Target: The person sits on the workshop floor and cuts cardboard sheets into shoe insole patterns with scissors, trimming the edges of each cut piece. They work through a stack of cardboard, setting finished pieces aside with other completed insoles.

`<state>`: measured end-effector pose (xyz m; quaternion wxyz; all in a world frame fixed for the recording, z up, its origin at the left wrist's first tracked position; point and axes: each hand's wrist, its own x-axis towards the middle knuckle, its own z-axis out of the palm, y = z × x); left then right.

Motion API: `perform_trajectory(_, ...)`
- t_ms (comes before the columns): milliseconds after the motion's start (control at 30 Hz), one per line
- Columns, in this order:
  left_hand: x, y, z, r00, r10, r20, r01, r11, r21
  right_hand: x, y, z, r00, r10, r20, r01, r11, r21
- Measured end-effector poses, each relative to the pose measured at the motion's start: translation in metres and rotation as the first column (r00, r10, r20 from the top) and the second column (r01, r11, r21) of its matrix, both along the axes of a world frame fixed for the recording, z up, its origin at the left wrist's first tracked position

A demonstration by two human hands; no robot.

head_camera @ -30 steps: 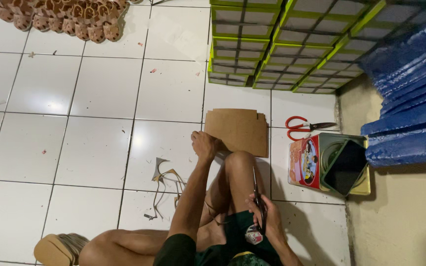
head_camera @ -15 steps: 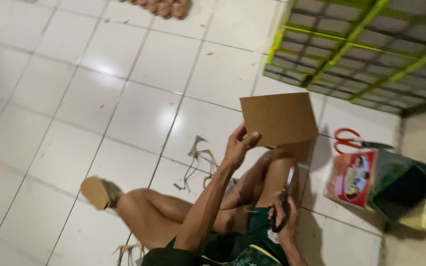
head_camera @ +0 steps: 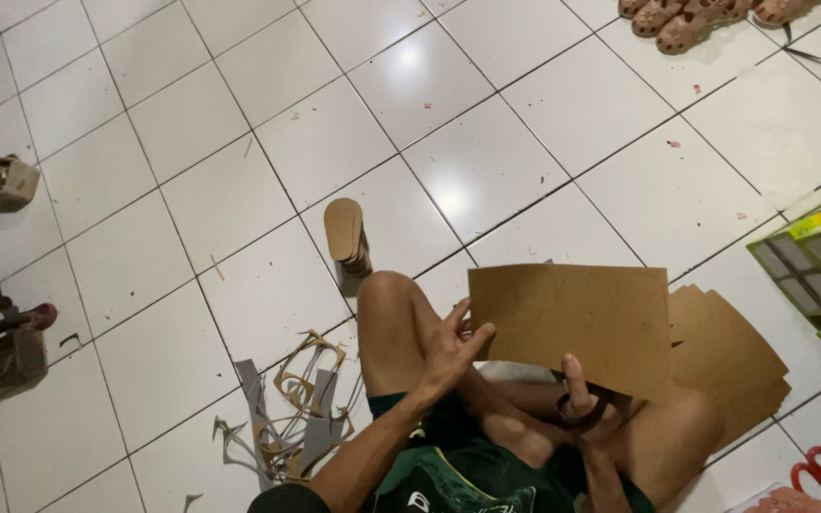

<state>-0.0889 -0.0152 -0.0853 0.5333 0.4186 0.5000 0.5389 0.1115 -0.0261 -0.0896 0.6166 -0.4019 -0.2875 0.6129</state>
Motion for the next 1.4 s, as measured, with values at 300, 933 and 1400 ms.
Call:
perform_trajectory(300, -0.02, -0.005, -0.007, 0.861, -0.253, 0.441, 0.316, 0.946, -0.074, 0.011, -0.002, 0.006, 0.998, 0.009, 0.061, -0.007, 1.0, -0.028)
perform_trajectory(933, 0.017, -0.043, -0.02, 0.85, -0.454, 0.269, 0.516, 0.82, -0.246, 0.015, -0.033, -0.003, 0.982, -0.089, -0.17, 0.071, 0.991, -0.111)
perform_trajectory(1400, 0.007, -0.014, -0.001, 0.903, -0.155, 0.4, 0.278, 0.921, -0.271, 0.016, -0.004, 0.022, 0.977, -0.032, 0.211, 0.03, 0.999, 0.01)
